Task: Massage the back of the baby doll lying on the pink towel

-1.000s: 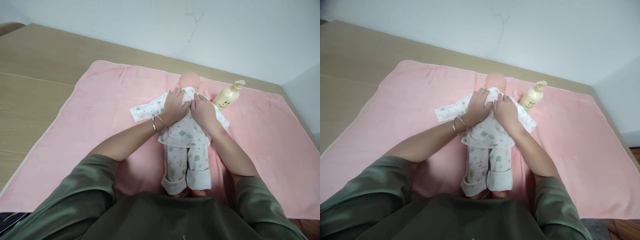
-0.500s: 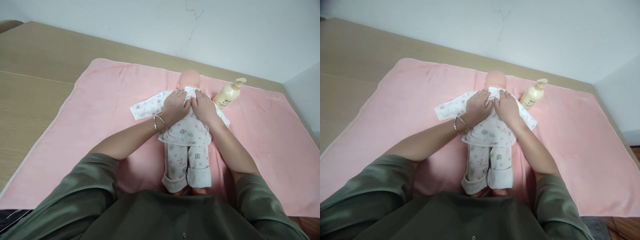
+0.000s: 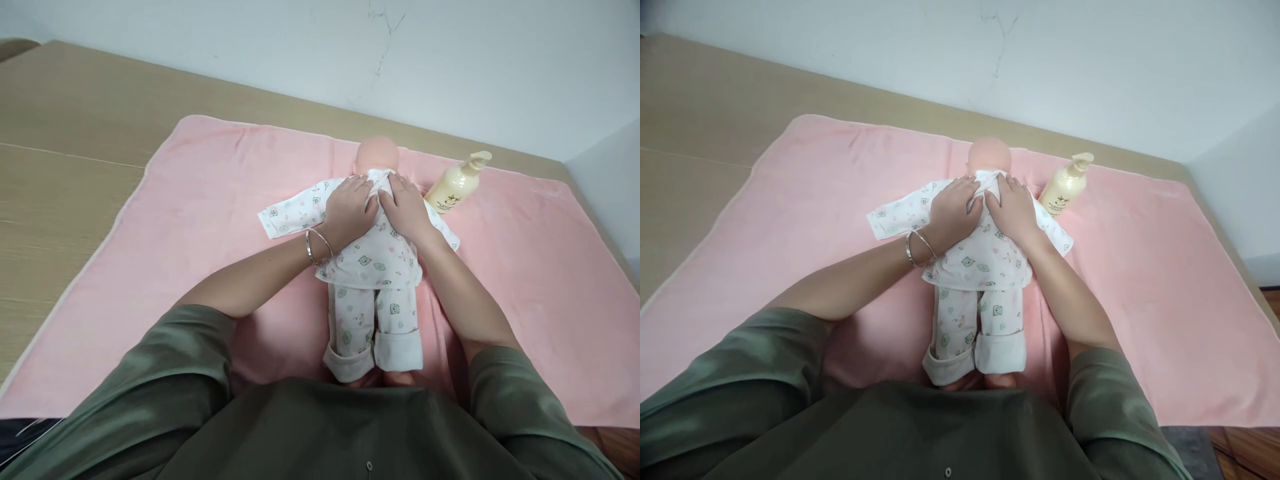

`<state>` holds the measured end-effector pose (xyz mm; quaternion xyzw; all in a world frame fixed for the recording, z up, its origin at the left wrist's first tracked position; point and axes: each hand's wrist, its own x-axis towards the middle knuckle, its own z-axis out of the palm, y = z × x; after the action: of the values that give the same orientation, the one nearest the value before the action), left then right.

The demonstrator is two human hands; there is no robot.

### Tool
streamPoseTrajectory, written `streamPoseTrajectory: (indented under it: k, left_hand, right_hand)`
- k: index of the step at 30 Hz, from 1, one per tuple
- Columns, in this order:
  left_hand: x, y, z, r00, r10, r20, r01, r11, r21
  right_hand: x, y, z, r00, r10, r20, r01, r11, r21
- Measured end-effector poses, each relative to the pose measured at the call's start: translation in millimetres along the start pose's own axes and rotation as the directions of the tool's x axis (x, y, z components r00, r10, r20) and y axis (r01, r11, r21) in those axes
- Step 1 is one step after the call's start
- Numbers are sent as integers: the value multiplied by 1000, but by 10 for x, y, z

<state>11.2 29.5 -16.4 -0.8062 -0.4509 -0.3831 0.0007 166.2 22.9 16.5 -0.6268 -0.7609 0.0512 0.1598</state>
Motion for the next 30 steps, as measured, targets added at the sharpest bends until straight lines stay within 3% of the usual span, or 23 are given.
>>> streamPoseTrajectory:
  k: [10, 21, 25, 30]
  left_hand:
    - [9, -9, -18, 999, -29, 26, 30, 999, -29]
    - [54, 1, 33, 984, -159, 75, 158, 987, 15]
    - [40, 49, -38, 992, -101, 74, 98, 994, 45]
    - [19, 98, -108, 997, 13, 81, -18, 997, 69]
  right_hand:
    - [-8, 53, 97, 995, -42, -95, 44, 999, 19]
    - [-91, -132, -22, 998, 43, -47, -45, 998, -37]
    - [-141, -252, -125, 999, 47, -25, -50, 994, -98]
    - [-103, -208, -173, 998, 45, 34, -43, 996, -72]
